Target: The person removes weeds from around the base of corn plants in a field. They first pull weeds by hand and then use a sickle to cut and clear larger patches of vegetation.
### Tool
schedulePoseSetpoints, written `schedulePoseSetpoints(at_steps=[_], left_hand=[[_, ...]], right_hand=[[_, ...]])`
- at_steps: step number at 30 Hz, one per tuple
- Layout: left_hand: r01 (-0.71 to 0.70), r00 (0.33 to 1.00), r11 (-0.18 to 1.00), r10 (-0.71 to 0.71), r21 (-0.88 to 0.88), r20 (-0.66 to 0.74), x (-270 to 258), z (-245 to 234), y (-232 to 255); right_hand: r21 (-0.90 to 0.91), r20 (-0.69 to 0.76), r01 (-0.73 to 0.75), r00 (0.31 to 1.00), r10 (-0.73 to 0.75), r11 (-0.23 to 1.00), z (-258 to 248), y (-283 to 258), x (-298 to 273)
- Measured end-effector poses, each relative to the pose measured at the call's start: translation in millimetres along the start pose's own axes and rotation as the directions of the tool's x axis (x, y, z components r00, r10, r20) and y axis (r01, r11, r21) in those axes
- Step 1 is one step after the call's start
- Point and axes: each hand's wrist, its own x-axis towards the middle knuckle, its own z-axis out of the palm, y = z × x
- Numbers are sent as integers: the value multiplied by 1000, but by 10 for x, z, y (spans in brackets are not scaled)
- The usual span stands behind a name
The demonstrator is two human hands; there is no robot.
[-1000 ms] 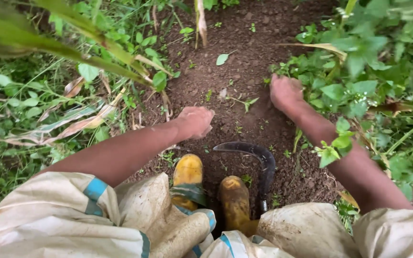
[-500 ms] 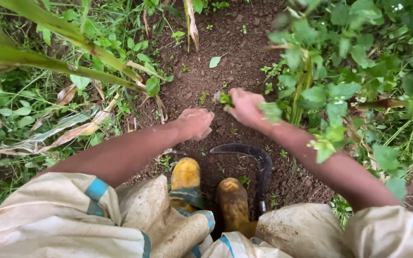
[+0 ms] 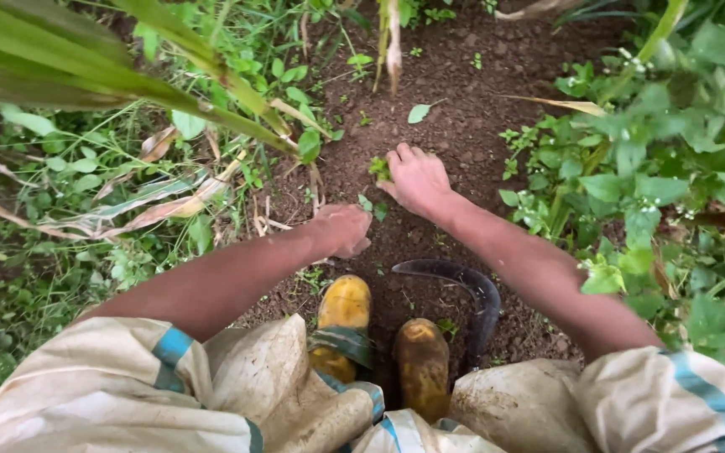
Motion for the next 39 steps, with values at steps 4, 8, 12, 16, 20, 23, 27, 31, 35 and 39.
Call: schedulePoseSetpoints(at_steps=[4,8,12,16,20,23,27,31,35,39], left_hand=[[-28,1000,999,28,-32,7,-152,26,-48],[-57,998,998,57,-18,9,-232,-125,60],[-88,995,996,88,0,-39,-54,-236,150],[-192,979,978,196,78,-50,170,-372,388],[-310,940,934,329,179,-92,621,-360,692],[-369,911,906,397,207,-113,702,-476,868],[-426,882,876,458,226,-112,606,-621,1096],[-447,879,878,466,173,-97,694,-441,1065],[-417,896,886,438,204,-72,778,-322,915],[-408,899,875,435,260,-54,769,-340,900]], right_hand=[[-76,212,-9,977,25,997,679,127,-59],[-25,212,-19,977,24,1000,495,33,-191],[42,207,-73,976,63,996,-116,-82,-637],[-11,166,41,985,-38,999,-392,61,-1267],[-108,144,140,982,-124,984,-648,392,-1860],[-417,166,91,986,-23,905,-995,731,-2119],[-355,-47,243,960,-276,903,870,2690,-2991],[-497,-23,2,1000,-15,868,-562,2011,-2693],[-576,37,-165,973,228,800,-684,1821,-2689],[-579,133,-187,939,318,794,-766,1552,-2377]])
